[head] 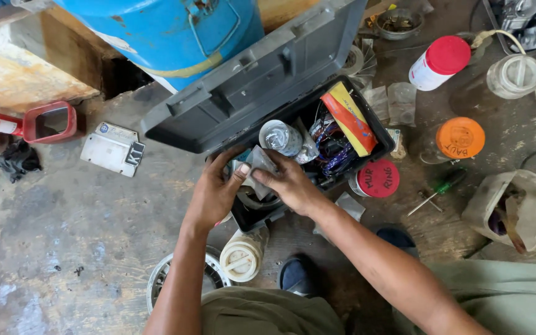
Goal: Searching through a toolbox for specific mechanical parts and inspecting their contents
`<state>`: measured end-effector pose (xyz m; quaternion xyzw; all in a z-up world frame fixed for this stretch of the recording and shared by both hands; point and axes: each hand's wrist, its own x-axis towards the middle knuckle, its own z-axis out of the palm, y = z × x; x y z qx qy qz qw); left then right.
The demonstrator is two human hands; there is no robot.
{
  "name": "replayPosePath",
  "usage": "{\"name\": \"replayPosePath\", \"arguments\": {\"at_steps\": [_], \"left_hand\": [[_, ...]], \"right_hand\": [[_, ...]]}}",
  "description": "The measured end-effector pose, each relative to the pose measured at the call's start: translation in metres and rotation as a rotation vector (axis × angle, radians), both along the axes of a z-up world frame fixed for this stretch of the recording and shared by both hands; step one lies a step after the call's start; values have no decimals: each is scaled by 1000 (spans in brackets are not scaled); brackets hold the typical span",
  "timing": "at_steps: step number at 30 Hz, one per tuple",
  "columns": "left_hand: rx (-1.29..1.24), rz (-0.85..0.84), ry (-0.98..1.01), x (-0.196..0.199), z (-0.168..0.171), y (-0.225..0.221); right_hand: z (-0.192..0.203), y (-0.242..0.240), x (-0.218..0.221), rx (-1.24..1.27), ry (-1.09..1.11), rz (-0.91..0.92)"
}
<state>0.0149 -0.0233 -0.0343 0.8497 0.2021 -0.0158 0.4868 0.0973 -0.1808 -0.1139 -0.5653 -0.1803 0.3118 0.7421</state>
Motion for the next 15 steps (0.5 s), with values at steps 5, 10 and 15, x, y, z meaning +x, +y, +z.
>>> {"name": "replayPosePath", "arguments": {"at_steps": [5, 10, 15], "left_hand": [[8, -60, 83, 2, 4, -3], [22, -93, 63, 4, 4, -1], [-123, -164, 27, -2, 5, 1]], "right_hand": [[-18, 3, 2, 151, 194, -67], [-39, -1, 10, 215, 291, -60], [-28, -9, 18, 347, 477, -49]]}}
